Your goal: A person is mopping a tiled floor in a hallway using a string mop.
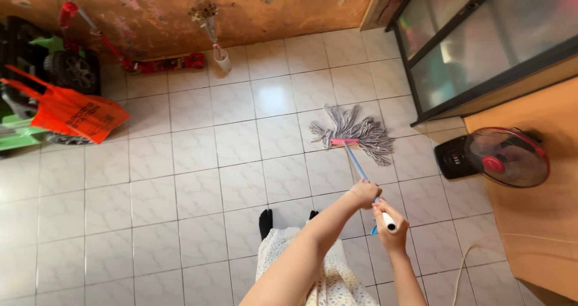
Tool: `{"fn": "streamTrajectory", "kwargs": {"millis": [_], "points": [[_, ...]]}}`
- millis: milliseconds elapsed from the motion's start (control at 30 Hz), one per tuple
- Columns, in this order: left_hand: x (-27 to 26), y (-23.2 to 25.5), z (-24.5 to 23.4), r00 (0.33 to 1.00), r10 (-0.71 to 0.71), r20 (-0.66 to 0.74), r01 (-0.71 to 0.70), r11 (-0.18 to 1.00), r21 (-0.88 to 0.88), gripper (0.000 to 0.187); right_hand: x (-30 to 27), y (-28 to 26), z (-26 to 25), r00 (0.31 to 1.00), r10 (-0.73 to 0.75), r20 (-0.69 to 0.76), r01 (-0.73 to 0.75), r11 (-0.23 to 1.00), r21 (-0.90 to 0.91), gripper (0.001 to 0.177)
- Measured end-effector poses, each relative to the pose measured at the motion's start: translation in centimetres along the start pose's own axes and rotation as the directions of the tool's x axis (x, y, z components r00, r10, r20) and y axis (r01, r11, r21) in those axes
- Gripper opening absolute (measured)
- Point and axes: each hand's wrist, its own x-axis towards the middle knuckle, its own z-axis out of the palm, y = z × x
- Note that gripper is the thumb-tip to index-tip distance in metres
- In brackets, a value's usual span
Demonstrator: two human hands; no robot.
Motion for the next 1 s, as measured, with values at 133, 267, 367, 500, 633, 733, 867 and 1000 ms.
{"fn": "streamTrajectory", "kwargs": {"millis": [133, 267, 367, 500, 633, 733, 867, 1000], "points": [[-2.5, -4.8, -0.6, 0.987, -0.058, -0.152, 0.055, 0.998, -0.022, 0.032, 1.5, -2.4, 3.5, 0.992, -0.090, 0.088, 0.089, 0.996, 0.011, 0.015], [-7.3, -9.2, -2.3, 0.943, -0.212, -0.258, 0.167, 0.968, -0.185, 0.020, 2.7, -5.1, 7.6, 0.963, -0.214, 0.162, 0.204, 0.976, 0.076, 0.015], [-10.8, -12.8, -2.5, 0.899, -0.302, -0.316, 0.231, 0.942, -0.243, 0.018, 3.1, -6.1, 11.1, 0.922, -0.292, 0.253, 0.270, 0.956, 0.119, 0.013], [-16.8, -17.2, -2.6, 0.791, -0.404, -0.459, 0.314, 0.913, -0.261, 0.022, 3.1, -8.3, 16.4, 0.840, -0.379, 0.388, 0.339, 0.925, 0.170, 0.015], [-22.4, -22.4, -1.4, 0.695, -0.481, -0.534, 0.353, 0.876, -0.330, 0.030, 2.2, -11.1, 21.6, 0.754, -0.446, 0.482, 0.384, 0.895, 0.228, 0.015], [-26.2, -25.4, -1.0, 0.641, -0.523, -0.562, 0.368, 0.852, -0.373, 0.031, 1.4, -13.4, 24.9, 0.673, -0.506, 0.540, 0.417, 0.862, 0.288, 0.011], [-30.6, -27.4, -1.1, 0.564, -0.629, -0.535, 0.428, 0.777, -0.462, 0.032, 0.7, -14.4, 28.7, 0.589, -0.539, 0.602, 0.377, 0.842, 0.385, 0.009], [-33.8, -28.7, -0.3, 0.511, -0.709, -0.486, 0.514, 0.705, -0.489, 0.031, 0.3, -16.4, 30.5, 0.512, -0.497, 0.701, 0.267, 0.868, 0.420, 0.013]]}}
